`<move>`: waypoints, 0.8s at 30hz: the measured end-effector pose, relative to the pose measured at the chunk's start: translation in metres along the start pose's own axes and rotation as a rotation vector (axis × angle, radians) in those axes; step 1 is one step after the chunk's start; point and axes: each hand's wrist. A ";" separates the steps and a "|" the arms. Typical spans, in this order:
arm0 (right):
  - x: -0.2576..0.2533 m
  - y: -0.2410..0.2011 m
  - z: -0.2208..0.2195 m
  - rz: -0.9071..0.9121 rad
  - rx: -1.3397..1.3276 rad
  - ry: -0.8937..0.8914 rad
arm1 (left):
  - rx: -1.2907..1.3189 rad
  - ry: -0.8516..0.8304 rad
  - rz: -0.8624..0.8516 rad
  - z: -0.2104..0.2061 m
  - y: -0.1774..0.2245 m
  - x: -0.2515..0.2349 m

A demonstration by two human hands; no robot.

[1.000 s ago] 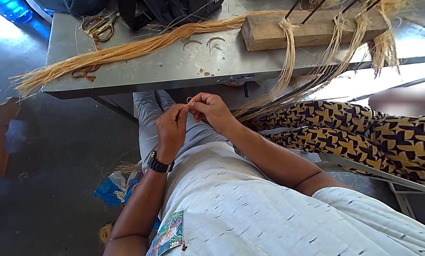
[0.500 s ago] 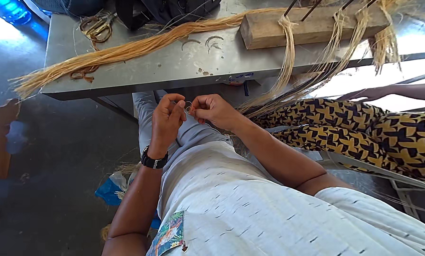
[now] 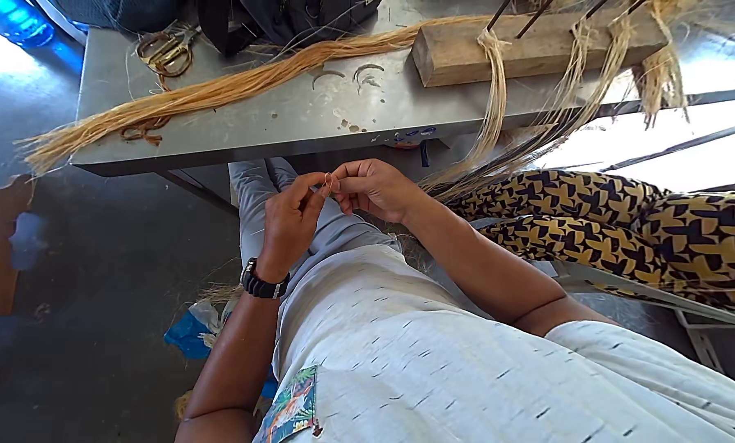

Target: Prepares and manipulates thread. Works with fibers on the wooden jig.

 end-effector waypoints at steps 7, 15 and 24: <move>0.001 -0.001 -0.001 -0.008 0.012 0.027 | -0.154 0.008 -0.060 0.003 0.001 -0.003; -0.004 0.006 0.000 0.067 0.010 0.086 | -0.150 0.044 -0.042 -0.002 0.003 0.000; -0.003 -0.007 0.012 0.089 -0.095 0.130 | -0.086 -0.083 0.049 -0.002 0.005 0.008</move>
Point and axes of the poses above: each hand's wrist, its own x-axis away from the middle knuckle, its own z-axis out of the back of the hand, y = z × x, and after that the axes turned 4 degrees about z, right-handed
